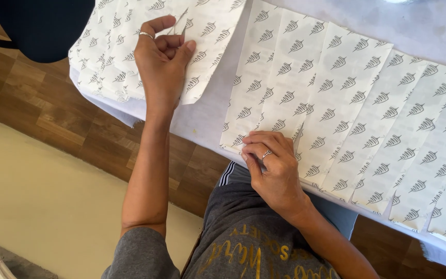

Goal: The person applies glue from a squeeze bottle to the edges of several printed paper strips, then aligns and presses the strips together one by one on a table.

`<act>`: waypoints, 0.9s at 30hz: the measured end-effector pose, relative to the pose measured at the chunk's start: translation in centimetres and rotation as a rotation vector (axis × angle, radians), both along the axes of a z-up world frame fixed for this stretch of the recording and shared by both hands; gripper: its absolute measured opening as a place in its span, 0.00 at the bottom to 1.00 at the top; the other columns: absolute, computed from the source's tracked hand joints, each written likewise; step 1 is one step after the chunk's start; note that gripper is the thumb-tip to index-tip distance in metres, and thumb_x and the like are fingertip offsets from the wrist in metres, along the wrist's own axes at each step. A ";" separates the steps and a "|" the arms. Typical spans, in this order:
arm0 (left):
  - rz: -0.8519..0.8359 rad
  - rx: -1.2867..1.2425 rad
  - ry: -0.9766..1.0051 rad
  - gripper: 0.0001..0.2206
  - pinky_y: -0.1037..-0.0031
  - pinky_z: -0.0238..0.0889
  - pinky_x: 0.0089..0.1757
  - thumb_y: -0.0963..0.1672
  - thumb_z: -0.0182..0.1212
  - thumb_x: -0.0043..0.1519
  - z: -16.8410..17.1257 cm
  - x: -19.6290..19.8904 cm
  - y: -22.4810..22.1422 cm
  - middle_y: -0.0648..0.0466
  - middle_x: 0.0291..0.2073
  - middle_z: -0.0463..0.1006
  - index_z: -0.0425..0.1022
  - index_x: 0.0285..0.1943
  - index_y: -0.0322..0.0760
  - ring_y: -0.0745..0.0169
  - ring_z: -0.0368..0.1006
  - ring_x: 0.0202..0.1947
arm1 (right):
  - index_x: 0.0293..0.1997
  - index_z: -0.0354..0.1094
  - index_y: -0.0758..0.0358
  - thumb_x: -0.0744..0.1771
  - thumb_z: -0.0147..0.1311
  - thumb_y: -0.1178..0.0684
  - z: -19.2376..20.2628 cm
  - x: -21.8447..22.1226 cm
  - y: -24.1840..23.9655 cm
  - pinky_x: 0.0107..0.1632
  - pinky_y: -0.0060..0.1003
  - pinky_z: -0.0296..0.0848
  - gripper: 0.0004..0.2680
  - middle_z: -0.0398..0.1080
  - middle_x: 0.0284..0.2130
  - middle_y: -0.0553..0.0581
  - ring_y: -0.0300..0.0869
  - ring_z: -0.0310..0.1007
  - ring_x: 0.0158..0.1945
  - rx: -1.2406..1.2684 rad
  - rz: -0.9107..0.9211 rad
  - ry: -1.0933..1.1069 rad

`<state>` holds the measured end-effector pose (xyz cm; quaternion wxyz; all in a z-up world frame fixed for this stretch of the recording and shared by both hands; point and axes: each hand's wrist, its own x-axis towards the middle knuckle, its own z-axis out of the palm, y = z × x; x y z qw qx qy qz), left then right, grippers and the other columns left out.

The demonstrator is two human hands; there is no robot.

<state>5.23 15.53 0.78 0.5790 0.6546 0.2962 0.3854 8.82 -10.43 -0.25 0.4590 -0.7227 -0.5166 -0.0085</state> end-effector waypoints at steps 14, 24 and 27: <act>-0.055 0.627 0.291 0.18 0.69 0.66 0.36 0.38 0.66 0.65 -4.9 -2.8 -4.0 0.51 0.37 0.74 0.67 0.62 0.32 0.62 0.65 0.28 | 0.42 0.72 0.69 0.66 0.58 0.68 2.3 -0.3 1.7 0.53 0.45 0.63 0.05 0.74 0.41 0.60 0.51 0.72 0.48 -0.094 0.045 -0.187; -0.007 0.788 0.145 0.13 0.74 0.68 0.29 0.40 0.75 0.61 -3.4 -4.6 -3.6 0.45 0.46 0.76 0.74 0.46 0.25 0.57 0.72 0.31 | 0.39 0.74 0.71 0.65 0.66 0.58 -1.2 -1.6 6.1 0.52 0.45 0.70 0.07 0.74 0.41 0.62 0.57 0.76 0.52 0.065 0.103 -0.283; -0.267 0.789 -0.070 0.17 0.59 0.69 0.41 0.36 0.74 0.59 -1.2 -6.9 -3.1 0.38 0.41 0.81 0.67 0.22 0.25 0.37 0.75 0.39 | 0.38 0.75 0.70 0.65 0.66 0.58 -0.9 -1.5 6.1 0.51 0.45 0.70 0.06 0.75 0.39 0.62 0.56 0.78 0.50 0.069 0.098 -0.297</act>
